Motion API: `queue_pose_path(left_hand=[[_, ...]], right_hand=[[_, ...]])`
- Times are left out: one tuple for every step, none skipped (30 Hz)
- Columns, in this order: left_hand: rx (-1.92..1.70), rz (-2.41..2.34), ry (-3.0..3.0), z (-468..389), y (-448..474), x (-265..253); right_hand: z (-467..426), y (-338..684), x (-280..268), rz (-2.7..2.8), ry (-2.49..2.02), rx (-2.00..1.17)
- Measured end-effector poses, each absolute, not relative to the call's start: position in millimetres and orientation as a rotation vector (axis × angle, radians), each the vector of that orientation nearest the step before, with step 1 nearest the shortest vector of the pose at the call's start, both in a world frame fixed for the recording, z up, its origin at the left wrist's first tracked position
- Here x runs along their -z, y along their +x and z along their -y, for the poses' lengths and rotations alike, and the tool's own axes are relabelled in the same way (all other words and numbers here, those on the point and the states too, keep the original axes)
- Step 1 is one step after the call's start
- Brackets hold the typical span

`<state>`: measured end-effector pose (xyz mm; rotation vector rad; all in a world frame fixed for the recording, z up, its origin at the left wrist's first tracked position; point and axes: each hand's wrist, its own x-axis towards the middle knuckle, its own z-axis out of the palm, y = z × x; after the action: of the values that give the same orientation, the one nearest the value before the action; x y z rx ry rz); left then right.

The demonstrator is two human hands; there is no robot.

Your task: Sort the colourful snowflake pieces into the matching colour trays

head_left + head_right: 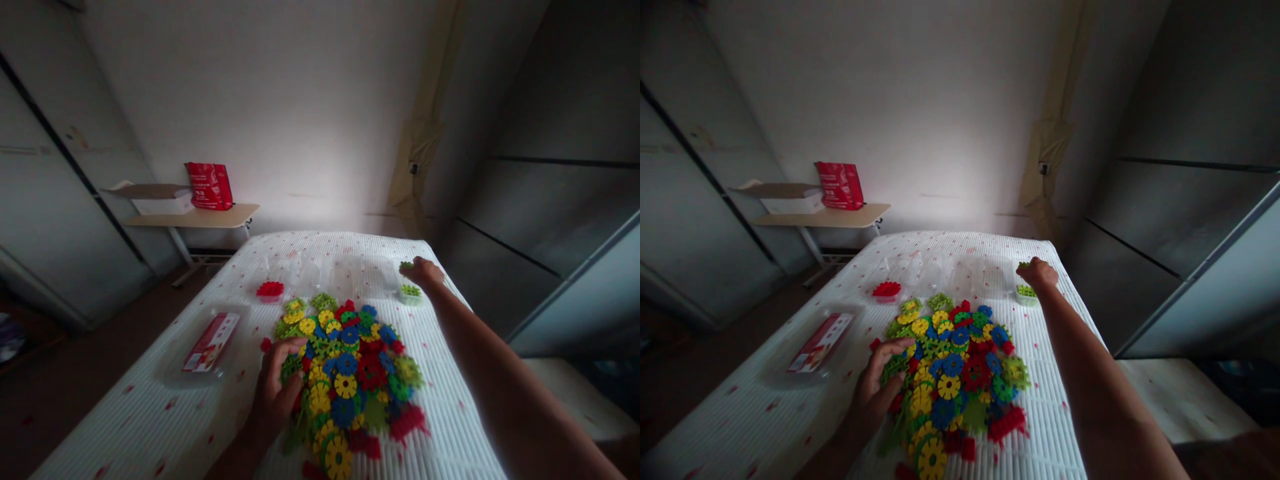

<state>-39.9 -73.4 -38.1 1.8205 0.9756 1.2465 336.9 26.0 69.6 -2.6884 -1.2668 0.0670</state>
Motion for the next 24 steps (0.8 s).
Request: queue_pose_path(left_hand=[[-1.248, -0.978, 1.817, 73, -40, 38], [-1.252, -0.98, 1.815, 73, -40, 38], [-1.255, -0.981, 1.817, 73, -40, 38], [-1.259, -0.977, 1.825, 73, -40, 38], [-1.262, -0.977, 1.831, 73, -40, 38], [-1.265, -0.976, 1.837, 73, -40, 38], [-1.268, -0.971, 1.843, 72, -40, 37], [-1.272, -0.963, 1.849, 72, -40, 37], [-1.275, -0.955, 1.851, 72, -40, 37], [-1.276, -0.951, 1.853, 72, -40, 37], [-1.274, -0.952, 1.854, 72, -40, 37], [-1.272, -0.953, 1.857, 72, -40, 37], [-1.271, -0.959, 1.859, 72, -40, 37], [-1.273, -0.962, 1.861, 72, -40, 37], [-1.274, -0.961, 1.867, 72, -40, 38], [-1.271, -0.959, 1.875, 72, -40, 38], [-1.267, -0.957, 1.88, 72, -40, 38], [-1.262, -0.959, 1.884, 72, -40, 38], [-1.257, -0.967, 1.885, 72, -40, 39], [-1.256, -0.979, 1.887, 71, -40, 39], [-1.262, -0.998, 1.889, 71, -41, 38], [-1.271, -1.025, 1.89, 70, -41, 38], [-1.283, -1.064, 1.889, 70, -43, 38], [-1.303, -1.109, 1.888, 69, -44, 37]], right_hand=[[-31, 337, -67, 1.241, -2.711, -0.101], [-34, 337, -65, 1.224, -2.726, -0.126], [-37, 338, -63, 1.218, -2.733, -0.144], [-40, 339, -61, 1.221, -2.735, -0.158], [-41, 339, -59, 1.223, -2.736, -0.167], [-43, 340, -58, 1.22, -2.74, -0.171], [-44, 340, -57, 1.217, -2.743, -0.171], [-44, 340, -56, 1.219, -2.746, -0.17], [-45, 340, -56, 1.225, -2.747, -0.167], [-45, 340, -56, 1.23, -2.749, -0.164], [-45, 340, -57, 1.234, -2.752, -0.162], [-45, 340, -57, 1.236, -2.754, -0.17], [-45, 340, -58, 1.236, -2.754, -0.185], [-45, 340, -59, 1.235, -2.751, -0.201], [-44, 341, -60, 1.239, -2.744, -0.208], [-44, 342, -62, 1.247, -2.73, -0.195], [-43, 342, -64, 1.26, -2.712, -0.165], [-42, 343, -66, 1.273, -2.693, -0.122], [-40, 343, -69, 1.285, -2.677, -0.081], [-38, 343, -73, 1.301, -2.661, -0.044], [-35, 342, -77, 1.319, -2.647, -0.005], [-32, 341, -81, 1.34, -2.631, 0.036], [-27, 340, -85, 1.367, -2.604, 0.084], [-20, 337, -89, 1.397, -2.567, 0.142]])
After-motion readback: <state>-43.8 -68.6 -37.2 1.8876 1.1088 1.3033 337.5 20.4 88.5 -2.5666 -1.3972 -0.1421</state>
